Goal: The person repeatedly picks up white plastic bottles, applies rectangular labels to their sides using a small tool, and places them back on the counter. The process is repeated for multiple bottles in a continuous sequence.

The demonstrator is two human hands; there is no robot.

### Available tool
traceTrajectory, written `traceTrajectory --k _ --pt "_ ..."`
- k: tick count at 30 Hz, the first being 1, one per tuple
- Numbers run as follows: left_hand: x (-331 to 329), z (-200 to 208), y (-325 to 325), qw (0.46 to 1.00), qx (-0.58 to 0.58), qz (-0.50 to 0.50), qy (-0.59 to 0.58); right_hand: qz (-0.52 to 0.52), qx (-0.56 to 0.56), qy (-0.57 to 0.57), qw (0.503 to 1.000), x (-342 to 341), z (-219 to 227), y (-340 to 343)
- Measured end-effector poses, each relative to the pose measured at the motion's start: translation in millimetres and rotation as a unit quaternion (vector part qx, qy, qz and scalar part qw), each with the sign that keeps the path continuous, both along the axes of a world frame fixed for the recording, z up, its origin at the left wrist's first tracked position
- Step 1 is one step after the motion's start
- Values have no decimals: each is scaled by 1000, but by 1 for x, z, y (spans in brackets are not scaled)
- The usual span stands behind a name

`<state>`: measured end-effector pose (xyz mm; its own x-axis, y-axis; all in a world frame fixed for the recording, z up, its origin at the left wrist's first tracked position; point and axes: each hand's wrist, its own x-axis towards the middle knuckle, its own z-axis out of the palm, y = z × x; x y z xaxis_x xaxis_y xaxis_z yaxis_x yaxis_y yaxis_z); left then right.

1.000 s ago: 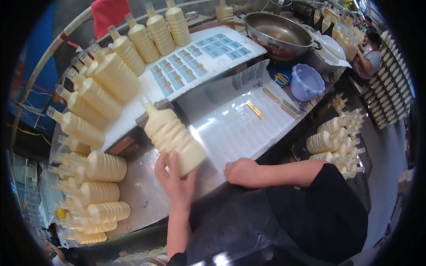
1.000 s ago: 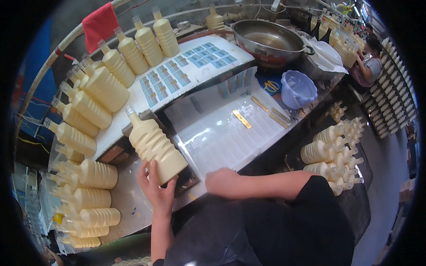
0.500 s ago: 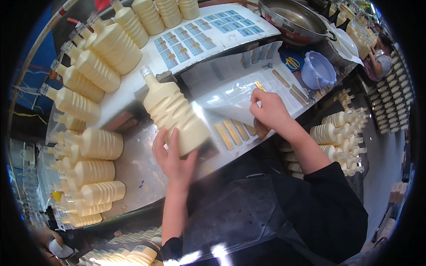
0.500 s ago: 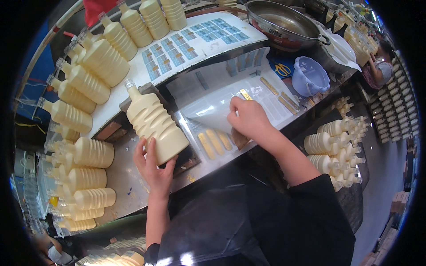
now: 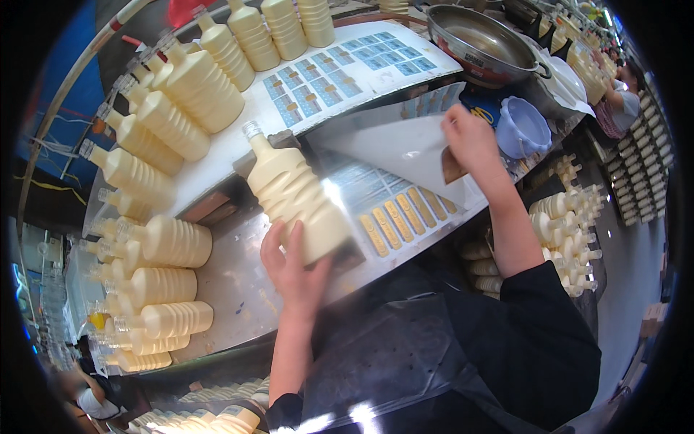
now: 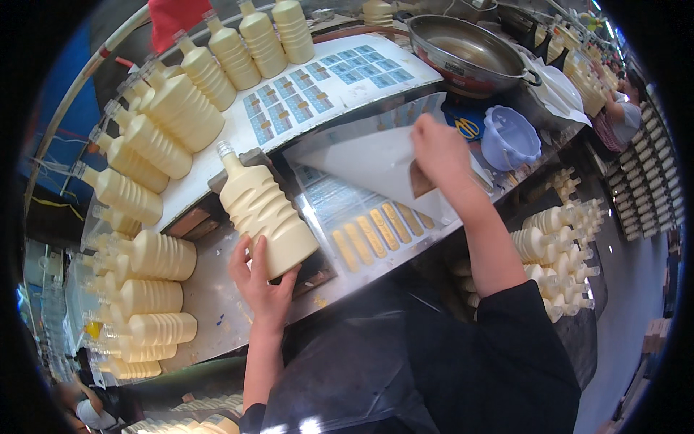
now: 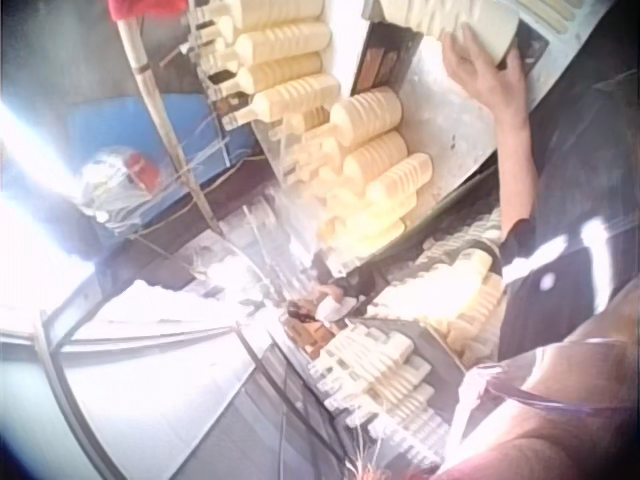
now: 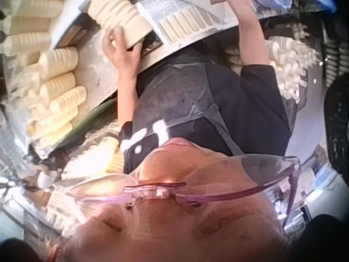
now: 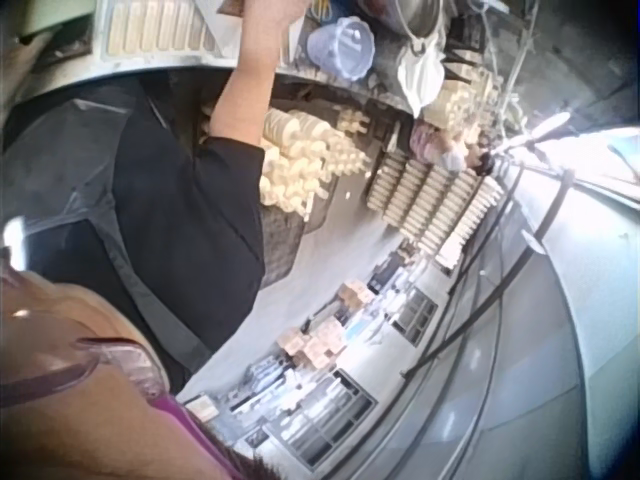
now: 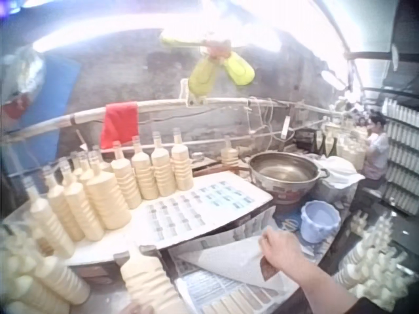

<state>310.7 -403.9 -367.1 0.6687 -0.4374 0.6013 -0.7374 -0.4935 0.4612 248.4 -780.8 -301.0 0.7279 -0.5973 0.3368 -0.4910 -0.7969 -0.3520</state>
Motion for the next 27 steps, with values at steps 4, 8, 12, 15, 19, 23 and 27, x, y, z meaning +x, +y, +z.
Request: traceTrajectory --k 4,8,12,15,19,23,27 --pt "-1 -4 -5 999 -36 12 9 -52 -75 27 995 2 -26 -36" --pt "-1 -4 -5 999 -32 15 1 -3 -83 164 983 6 -70 -40" --pt "-2 -3 -7 999 -27 17 -4 -51 -58 177 981 10 -82 -33" --pt "-2 -6 -8 999 -23 19 -10 32 -120 123 985 8 -77 -10" --pt "-4 -6 -5 1000 -5 16 -10 146 -8 239 960 19 -46 45" --pt "-3 -6 -6 1000 -8 5 -10 111 -17 314 943 33 -38 67" --pt "-4 -5 -2 1000 -1 11 -6 173 -53 392 902 39 6 54"
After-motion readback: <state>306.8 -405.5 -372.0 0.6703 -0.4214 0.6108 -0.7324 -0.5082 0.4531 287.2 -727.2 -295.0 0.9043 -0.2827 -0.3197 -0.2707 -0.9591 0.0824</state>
